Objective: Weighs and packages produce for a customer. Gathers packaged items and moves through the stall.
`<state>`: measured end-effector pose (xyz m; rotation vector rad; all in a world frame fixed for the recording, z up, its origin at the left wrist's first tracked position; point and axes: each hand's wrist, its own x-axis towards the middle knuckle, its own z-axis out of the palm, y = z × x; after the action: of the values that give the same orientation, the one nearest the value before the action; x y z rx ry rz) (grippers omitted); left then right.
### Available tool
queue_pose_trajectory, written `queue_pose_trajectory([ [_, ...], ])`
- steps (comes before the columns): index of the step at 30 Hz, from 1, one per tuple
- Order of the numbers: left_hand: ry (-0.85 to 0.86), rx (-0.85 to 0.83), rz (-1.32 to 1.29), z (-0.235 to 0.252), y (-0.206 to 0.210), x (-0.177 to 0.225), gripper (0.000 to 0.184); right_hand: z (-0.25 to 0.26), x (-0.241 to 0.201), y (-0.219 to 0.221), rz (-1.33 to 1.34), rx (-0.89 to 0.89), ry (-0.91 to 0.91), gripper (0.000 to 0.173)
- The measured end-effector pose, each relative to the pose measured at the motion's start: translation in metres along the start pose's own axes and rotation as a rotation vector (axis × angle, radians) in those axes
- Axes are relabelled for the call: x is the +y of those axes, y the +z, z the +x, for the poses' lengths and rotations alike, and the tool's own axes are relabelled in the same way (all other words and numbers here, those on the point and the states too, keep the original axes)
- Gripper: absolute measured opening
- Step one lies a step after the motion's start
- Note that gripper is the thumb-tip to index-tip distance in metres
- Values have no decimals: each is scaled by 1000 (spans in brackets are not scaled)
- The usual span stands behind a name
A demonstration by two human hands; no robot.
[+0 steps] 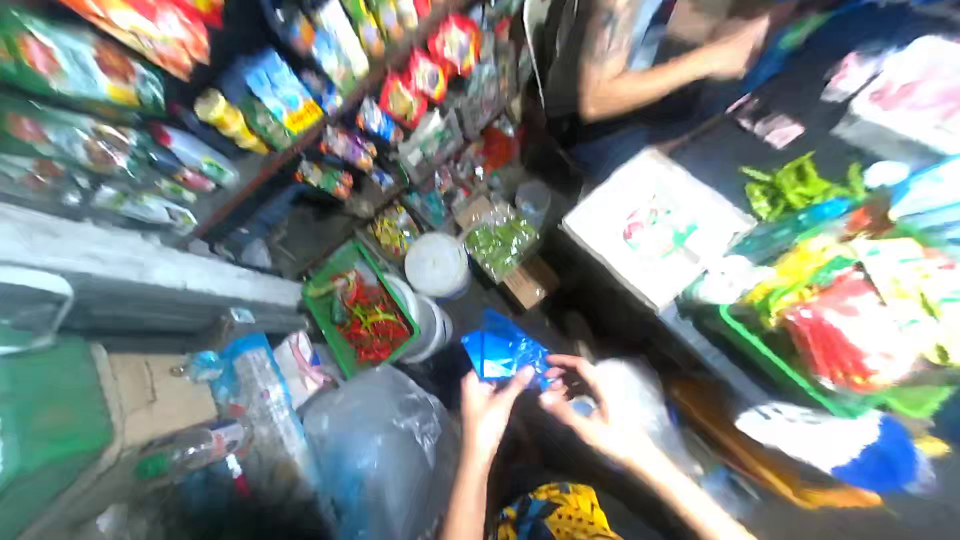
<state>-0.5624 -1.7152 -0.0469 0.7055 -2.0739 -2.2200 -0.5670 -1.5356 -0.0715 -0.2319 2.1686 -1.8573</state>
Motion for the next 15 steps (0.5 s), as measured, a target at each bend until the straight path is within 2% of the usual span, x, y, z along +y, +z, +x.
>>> queue_pose_trajectory([
  [1,10,23,19,6,-3,-3,33,17,1,11,102,-85,70,69],
  [2,5,48,39,11,-9,-4,30,34,1,21,211,-181,130,69],
  [4,-33,78,49,22,-28,2,31,70,1,39,392,-345,174,48],
  [6,-44,148,-47,37,-42,7,17,110,0,51,452,-447,144,23],
  [7,-49,192,-68,45,-49,10,9,128,0,56,424,-473,121,17],
  [9,-50,249,-44,63,-59,21,5,161,-4,57,316,-469,97,20],
  [11,-53,211,-7,88,-63,32,6,190,-15,50,260,-498,124,35],
  [13,-73,46,-92,115,-53,40,8,211,-25,37,304,-608,175,57],
  [15,-144,-132,-237,146,-36,48,20,229,-22,28,333,-576,144,52],
])
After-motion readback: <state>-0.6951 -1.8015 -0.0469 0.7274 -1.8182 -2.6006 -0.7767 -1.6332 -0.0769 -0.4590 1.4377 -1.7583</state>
